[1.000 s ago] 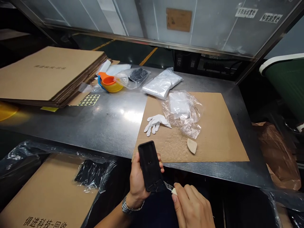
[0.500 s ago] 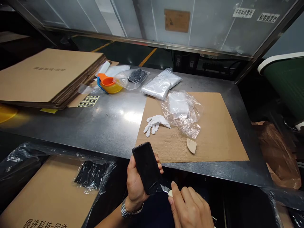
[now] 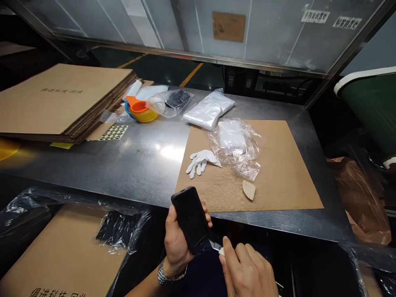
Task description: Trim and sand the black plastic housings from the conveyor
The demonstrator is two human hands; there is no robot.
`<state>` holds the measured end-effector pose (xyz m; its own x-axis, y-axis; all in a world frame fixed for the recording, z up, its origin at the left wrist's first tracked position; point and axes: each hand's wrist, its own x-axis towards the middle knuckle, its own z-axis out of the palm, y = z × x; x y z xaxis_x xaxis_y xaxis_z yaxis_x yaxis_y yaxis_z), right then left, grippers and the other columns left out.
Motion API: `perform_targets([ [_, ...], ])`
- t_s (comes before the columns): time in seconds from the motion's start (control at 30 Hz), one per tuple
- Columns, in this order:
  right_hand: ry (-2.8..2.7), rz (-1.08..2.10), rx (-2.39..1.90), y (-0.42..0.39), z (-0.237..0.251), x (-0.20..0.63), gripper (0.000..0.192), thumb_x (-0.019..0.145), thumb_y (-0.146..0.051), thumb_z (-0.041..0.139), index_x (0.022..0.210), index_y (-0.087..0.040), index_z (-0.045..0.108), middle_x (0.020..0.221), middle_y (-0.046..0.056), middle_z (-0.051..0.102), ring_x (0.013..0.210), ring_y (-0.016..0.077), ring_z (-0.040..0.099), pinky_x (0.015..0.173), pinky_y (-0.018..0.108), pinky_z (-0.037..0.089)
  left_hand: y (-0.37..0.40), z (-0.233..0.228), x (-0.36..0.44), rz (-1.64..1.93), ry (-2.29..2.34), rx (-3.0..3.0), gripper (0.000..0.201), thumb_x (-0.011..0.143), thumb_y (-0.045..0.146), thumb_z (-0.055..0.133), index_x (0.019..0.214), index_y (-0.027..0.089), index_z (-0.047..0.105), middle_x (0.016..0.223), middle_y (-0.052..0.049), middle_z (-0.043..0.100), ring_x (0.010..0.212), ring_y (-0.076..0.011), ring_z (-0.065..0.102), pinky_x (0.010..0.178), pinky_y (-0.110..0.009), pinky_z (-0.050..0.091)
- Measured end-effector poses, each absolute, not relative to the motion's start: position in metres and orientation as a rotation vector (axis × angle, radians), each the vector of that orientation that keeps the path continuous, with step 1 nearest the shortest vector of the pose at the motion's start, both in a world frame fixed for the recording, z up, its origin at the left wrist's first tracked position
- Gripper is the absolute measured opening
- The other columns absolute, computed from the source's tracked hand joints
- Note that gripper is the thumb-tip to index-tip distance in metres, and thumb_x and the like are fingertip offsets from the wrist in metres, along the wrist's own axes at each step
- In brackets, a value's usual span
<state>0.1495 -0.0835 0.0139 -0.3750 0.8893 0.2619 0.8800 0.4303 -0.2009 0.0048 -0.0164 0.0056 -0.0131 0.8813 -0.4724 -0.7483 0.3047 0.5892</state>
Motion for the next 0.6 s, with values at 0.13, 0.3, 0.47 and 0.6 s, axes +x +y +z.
perform_targets([
  [0.13,-2.398,-0.1,-1.55,-0.086,0.007,0.152,0.03,0.092,-0.021,0.04,0.113,-0.011,0.059,0.058,0.0,0.052,0.05,0.011,0.049,0.048,0.025,0.034,-0.015,0.004,0.005,1.282,0.969,0.222,0.052,0.079,0.058,0.045,0.078,0.01,0.065,0.065,-0.007,0.065,0.055,-0.0166,0.06,0.052,-0.028,0.051],
  [0.3,-2.335,0.108,-1.445,-0.081,0.01,0.154,0.03,0.093,-0.018,0.036,0.111,-0.009,0.058,0.06,0.001,0.055,0.05,0.0106,0.049,0.049,0.025,0.033,-0.01,0.003,0.003,1.174,1.05,0.201,0.052,0.081,0.056,0.042,0.082,0.008,0.064,0.064,-0.007,0.065,0.053,-0.0158,0.06,0.05,-0.027,0.05],
  [0.47,-2.248,0.214,-1.472,-0.077,0.013,0.158,0.026,0.094,-0.016,0.033,0.091,-0.014,0.059,0.055,-0.002,0.055,0.043,0.0093,0.048,0.046,0.025,0.029,-0.008,0.006,0.003,1.126,1.026,0.155,0.052,0.08,0.057,0.044,0.081,0.008,0.063,0.065,-0.006,0.064,0.052,-0.015,0.06,0.049,-0.027,0.051],
  [0.6,-2.341,0.275,-1.533,-0.076,0.015,0.159,0.03,0.094,-0.019,0.032,0.071,-0.019,0.052,0.047,-0.005,0.049,0.036,0.0093,0.044,0.043,0.026,0.024,-0.008,0.007,0.004,1.112,1.059,0.176,0.053,0.079,0.058,0.044,0.081,0.008,0.062,0.066,-0.006,0.064,0.052,-0.0149,0.059,0.048,-0.027,0.052],
])
